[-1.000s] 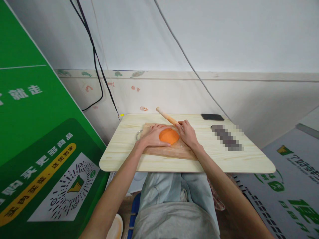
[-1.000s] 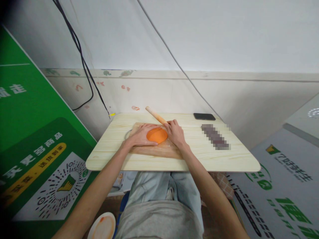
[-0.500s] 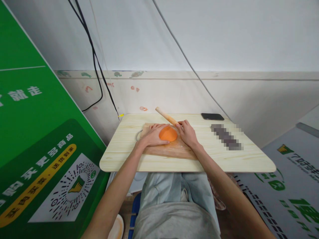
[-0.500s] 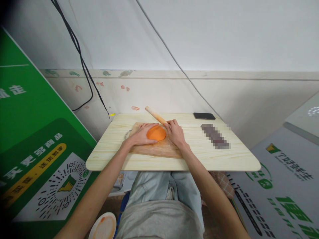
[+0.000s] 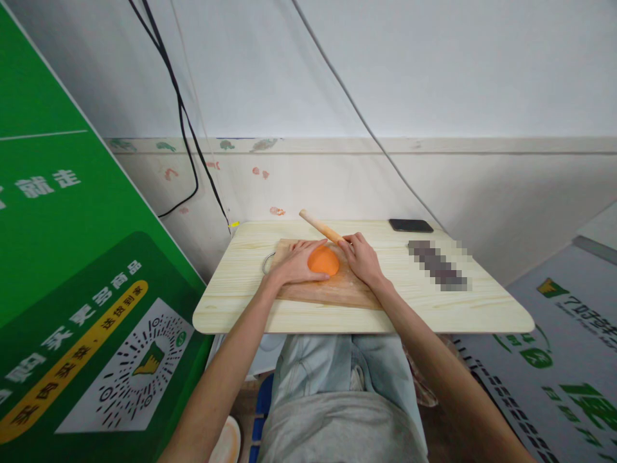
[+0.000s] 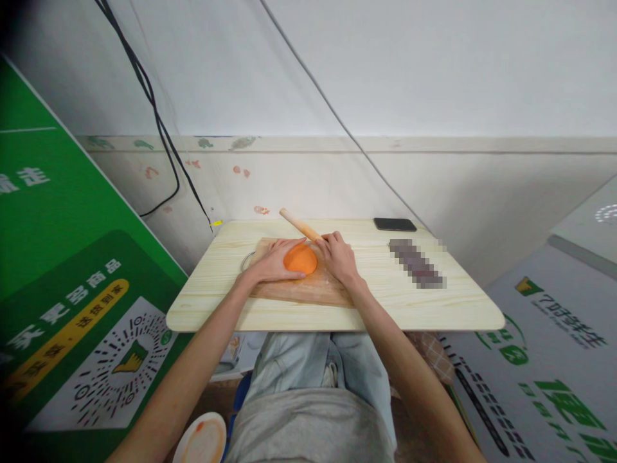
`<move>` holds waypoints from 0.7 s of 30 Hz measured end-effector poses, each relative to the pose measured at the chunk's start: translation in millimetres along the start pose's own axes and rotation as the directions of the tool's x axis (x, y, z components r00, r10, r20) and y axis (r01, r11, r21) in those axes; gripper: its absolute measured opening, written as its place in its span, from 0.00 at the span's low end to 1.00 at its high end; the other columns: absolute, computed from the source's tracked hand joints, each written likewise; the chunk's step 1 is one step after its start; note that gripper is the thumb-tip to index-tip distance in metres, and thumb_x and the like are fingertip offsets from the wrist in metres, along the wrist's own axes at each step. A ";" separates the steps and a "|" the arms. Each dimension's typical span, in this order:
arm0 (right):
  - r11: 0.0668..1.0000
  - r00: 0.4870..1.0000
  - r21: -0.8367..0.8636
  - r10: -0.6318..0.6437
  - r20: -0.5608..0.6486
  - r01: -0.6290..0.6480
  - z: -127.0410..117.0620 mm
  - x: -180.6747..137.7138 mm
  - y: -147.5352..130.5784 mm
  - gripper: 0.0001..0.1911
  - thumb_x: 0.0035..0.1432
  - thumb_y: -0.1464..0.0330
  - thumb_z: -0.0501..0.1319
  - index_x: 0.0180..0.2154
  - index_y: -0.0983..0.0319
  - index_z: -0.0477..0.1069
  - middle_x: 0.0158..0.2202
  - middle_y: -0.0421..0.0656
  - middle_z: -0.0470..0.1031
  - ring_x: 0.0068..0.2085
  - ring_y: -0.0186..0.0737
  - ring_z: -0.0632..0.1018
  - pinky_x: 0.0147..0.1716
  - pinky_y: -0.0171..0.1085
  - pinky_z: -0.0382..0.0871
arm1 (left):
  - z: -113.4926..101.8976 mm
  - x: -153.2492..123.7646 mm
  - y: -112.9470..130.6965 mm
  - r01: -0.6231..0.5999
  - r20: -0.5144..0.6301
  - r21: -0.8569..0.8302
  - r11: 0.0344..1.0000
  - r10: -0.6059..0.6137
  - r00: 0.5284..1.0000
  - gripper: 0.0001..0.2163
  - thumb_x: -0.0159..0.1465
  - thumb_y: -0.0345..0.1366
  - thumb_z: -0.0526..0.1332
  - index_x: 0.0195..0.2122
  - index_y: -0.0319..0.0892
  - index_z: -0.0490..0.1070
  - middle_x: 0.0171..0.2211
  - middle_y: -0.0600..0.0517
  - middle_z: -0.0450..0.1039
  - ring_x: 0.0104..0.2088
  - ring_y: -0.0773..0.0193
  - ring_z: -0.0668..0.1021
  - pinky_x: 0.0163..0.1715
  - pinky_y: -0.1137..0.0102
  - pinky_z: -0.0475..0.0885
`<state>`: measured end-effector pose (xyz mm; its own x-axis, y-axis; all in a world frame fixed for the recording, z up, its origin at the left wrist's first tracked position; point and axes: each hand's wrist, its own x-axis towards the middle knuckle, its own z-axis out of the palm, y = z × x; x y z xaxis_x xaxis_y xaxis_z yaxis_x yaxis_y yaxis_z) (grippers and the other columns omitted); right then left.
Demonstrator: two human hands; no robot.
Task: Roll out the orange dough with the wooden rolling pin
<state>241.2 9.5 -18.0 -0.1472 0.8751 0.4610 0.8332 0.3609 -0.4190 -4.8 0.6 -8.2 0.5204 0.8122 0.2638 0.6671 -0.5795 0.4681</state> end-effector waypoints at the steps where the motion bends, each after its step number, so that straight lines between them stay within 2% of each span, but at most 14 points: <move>1: 1.000 1.000 0.001 -0.002 -0.001 0.002 0.0 0.0 0.0 0.20 0.80 0.55 0.51 0.54 0.58 0.77 0.52 0.50 0.80 0.44 0.49 0.83 0.44 0.43 0.74 | -0.3 -0.3 -0.8 -0.003 -0.001 -0.010 1.000 0.003 1.000 0.43 0.59 0.49 0.75 0.76 0.54 0.63 0.72 0.47 0.70 0.71 0.44 0.70 0.73 0.50 0.61; 4: 1.000 1.000 0.000 -0.009 -0.003 0.009 -0.6 0.0 -0.4 0.20 0.80 0.56 0.52 0.54 0.58 0.77 0.52 0.50 0.80 0.45 0.49 0.83 0.44 0.43 0.74 | 0.3 -0.9 -1.8 -0.008 -0.003 0.001 1.000 0.008 1.000 0.44 0.60 0.50 0.74 0.76 0.54 0.63 0.73 0.46 0.68 0.71 0.44 0.68 0.74 0.51 0.61; 7: 1.000 1.000 -0.003 -0.003 0.004 0.003 -1.2 -0.1 -1.0 0.19 0.80 0.56 0.52 0.54 0.58 0.78 0.52 0.50 0.80 0.45 0.49 0.83 0.44 0.43 0.74 | 2.9 -1.0 0.7 0.021 -0.020 0.070 0.997 -0.019 1.000 0.46 0.59 0.57 0.74 0.76 0.53 0.62 0.72 0.43 0.66 0.70 0.41 0.67 0.73 0.48 0.60; 11: 1.000 1.000 0.001 0.004 0.005 -0.004 -1.2 0.0 -1.3 0.19 0.80 0.56 0.52 0.53 0.58 0.78 0.52 0.49 0.80 0.45 0.49 0.83 0.44 0.43 0.73 | 6.7 -0.9 6.8 0.062 -0.038 0.142 0.988 -0.057 0.998 0.47 0.58 0.64 0.72 0.76 0.54 0.62 0.66 0.42 0.69 0.66 0.38 0.69 0.71 0.44 0.60; 15: 1.000 1.000 0.000 0.003 0.010 -0.003 -1.6 0.0 -1.7 0.19 0.80 0.56 0.52 0.53 0.58 0.77 0.52 0.49 0.80 0.46 0.49 0.83 0.45 0.43 0.73 | 8.7 -1.0 11.8 0.078 -0.049 0.180 0.981 -0.071 0.996 0.44 0.61 0.63 0.70 0.74 0.53 0.64 0.64 0.41 0.71 0.65 0.37 0.69 0.69 0.44 0.63; 21: 1.000 1.000 -0.005 0.010 0.012 -0.010 -2.6 -0.2 -3.0 0.18 0.80 0.57 0.54 0.53 0.58 0.78 0.52 0.49 0.80 0.46 0.48 0.83 0.44 0.42 0.73 | 10.4 0.6 15.3 0.082 -0.055 0.217 0.973 -0.072 0.996 0.43 0.63 0.60 0.69 0.75 0.50 0.62 0.65 0.40 0.71 0.66 0.38 0.69 0.70 0.46 0.61</move>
<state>240.1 7.4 -14.8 -0.1453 0.8824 0.4476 0.8370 0.3508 -0.4199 11.3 -8.5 -9.6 0.4408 0.8542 0.2757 0.8073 -0.5115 0.2942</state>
